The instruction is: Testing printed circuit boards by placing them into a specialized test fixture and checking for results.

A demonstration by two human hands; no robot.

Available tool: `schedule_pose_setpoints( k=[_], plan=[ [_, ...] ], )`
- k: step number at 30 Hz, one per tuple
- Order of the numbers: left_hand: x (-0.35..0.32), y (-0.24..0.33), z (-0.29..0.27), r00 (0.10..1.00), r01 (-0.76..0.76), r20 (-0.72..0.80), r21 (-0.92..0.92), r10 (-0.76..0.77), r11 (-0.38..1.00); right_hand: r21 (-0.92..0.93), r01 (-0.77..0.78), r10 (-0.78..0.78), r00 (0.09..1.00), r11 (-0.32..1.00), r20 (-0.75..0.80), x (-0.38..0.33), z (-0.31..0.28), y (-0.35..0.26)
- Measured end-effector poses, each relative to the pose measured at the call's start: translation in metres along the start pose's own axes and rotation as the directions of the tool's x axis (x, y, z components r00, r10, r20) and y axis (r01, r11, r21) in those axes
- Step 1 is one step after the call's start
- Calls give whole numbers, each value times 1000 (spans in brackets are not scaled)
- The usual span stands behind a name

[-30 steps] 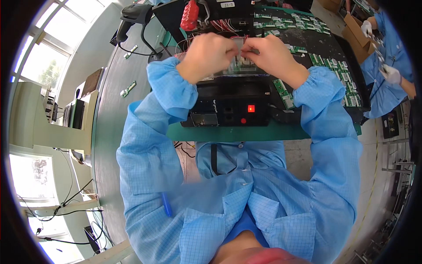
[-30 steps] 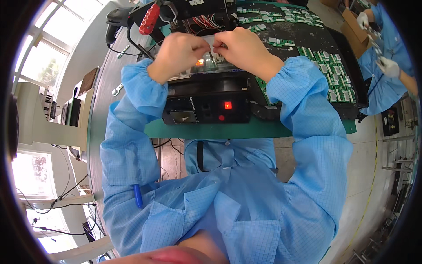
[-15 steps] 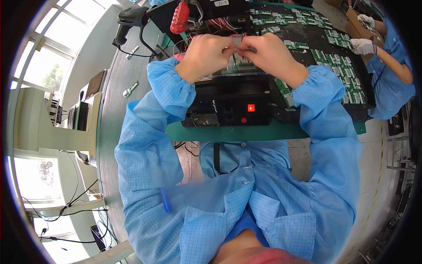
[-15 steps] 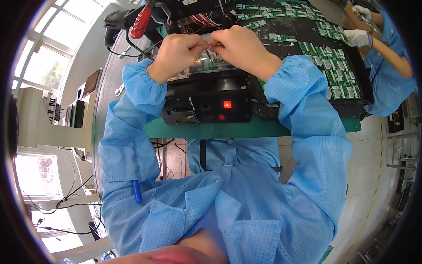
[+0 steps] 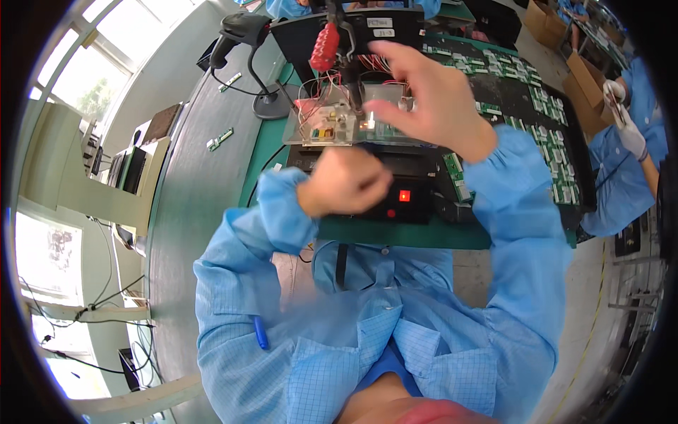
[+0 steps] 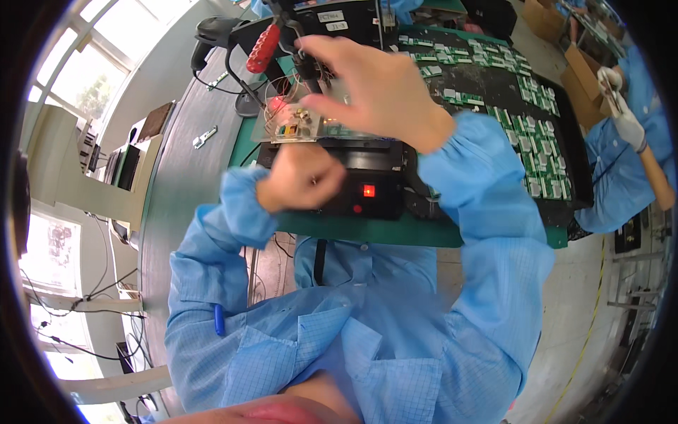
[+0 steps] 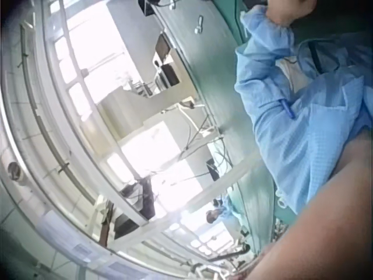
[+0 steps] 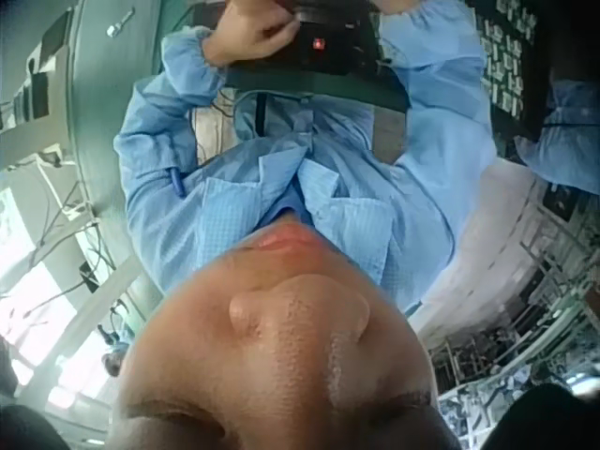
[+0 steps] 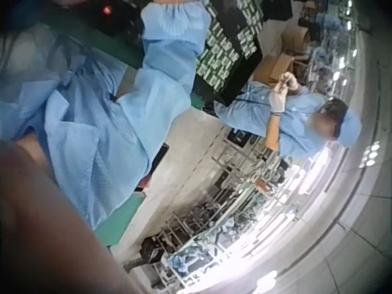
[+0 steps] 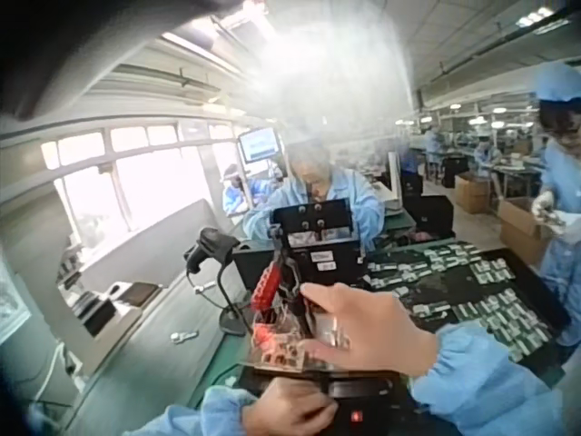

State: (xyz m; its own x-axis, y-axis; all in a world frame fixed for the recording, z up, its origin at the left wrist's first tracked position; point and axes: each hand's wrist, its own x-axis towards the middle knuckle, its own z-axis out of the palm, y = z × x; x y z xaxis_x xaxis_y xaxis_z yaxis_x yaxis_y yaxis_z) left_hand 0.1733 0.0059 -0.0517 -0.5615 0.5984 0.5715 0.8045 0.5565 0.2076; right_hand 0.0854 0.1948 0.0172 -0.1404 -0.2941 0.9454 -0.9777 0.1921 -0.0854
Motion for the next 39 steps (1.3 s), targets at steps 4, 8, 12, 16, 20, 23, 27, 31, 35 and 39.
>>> schedule_pose_setpoints(
  k=[4, 8, 12, 16, 20, 23, 27, 31, 35, 39],
  plan=[
    [-27, 19, 39, 977, -211, 54, 61, 208, 976, -419, 485, -246, 827, 768, 506, 72, 38, 3],
    [-20, 7, 48, 992, -72, -89, 190, 90, 979, -279, 78, -113, 987, 957, -113, 138, 28, 13],
    [1, -19, 49, 968, 220, -190, 343, -162, 913, -67, -337, 340, 884, 939, 319, 188, 49, 112],
    [13, -31, 53, 901, 432, -112, 324, -419, 842, -611, 109, 49, 971, 784, 235, 140, 67, 174],
    [1, -39, 45, 893, 442, -169, 148, -417, 885, -357, -353, 418, 900, 865, 124, 106, -8, 47],
    [-17, -24, 45, 871, 438, -212, -74, -443, 896, -222, -410, 447, 881, 885, 154, 57, -46, 38],
    [-44, -3, 25, 947, 69, -320, 173, -10, 982, -252, -571, 606, 791, 781, 86, -47, -94, 12],
    [-92, 1, -41, 635, 377, -765, 191, -103, 906, -344, -761, 808, 589, 550, -12, -185, -132, -23],
    [-124, -89, -102, 138, 190, -653, -721, -745, 667, -264, -905, 908, 384, 334, -166, -249, -135, -67],
    [-131, -247, -82, 481, 58, -166, -974, -861, 220, -519, -620, 720, 693, 588, -12, -243, -112, -69]
  ],
)
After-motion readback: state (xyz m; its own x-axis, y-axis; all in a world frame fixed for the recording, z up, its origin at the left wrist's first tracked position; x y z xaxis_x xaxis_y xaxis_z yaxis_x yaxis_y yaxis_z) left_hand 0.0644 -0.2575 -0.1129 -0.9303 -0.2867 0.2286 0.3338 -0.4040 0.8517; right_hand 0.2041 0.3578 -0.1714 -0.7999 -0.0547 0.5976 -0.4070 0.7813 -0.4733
